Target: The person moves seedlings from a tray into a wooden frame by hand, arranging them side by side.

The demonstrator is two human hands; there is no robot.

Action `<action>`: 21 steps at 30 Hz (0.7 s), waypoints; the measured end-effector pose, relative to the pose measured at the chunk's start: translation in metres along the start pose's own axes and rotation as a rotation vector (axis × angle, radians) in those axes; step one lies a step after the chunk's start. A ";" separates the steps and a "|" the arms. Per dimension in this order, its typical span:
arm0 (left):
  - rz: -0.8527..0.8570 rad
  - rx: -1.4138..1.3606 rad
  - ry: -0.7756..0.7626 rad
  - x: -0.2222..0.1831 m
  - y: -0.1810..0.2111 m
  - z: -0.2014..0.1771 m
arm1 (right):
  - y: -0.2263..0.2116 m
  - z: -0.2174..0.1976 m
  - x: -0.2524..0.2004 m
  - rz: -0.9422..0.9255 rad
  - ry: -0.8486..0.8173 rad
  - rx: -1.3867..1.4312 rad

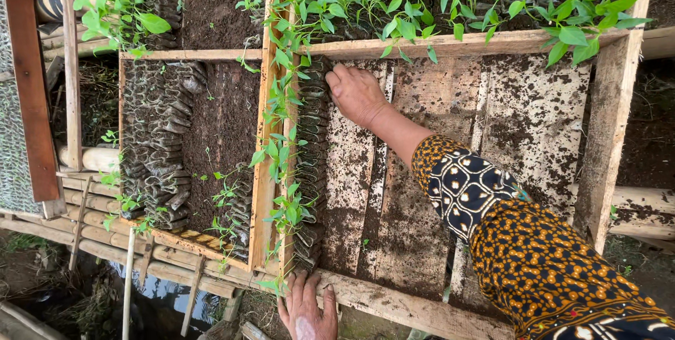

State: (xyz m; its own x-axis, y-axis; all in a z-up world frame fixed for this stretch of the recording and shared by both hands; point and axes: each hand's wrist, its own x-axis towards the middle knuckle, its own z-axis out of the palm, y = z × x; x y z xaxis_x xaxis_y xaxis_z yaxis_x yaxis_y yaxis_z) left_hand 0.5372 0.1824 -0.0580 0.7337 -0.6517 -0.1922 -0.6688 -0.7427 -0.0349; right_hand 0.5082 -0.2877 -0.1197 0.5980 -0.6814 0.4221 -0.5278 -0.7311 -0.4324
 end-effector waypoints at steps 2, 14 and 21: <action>0.005 0.007 0.009 -0.004 0.001 -0.004 | 0.000 0.006 -0.001 -0.025 -0.051 -0.021; 0.090 -0.106 0.077 -0.012 0.006 -0.010 | -0.018 -0.015 -0.030 -0.019 -0.109 0.092; 0.122 -0.097 0.100 -0.012 0.008 -0.011 | -0.031 -0.028 -0.030 0.076 -0.121 0.124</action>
State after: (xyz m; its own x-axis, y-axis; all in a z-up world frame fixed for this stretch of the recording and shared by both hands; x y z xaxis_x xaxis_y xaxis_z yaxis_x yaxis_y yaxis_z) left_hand 0.5247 0.1826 -0.0449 0.6594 -0.7462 -0.0909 -0.7423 -0.6655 0.0784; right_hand 0.4900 -0.2454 -0.0968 0.6311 -0.7200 0.2885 -0.5004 -0.6621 -0.5579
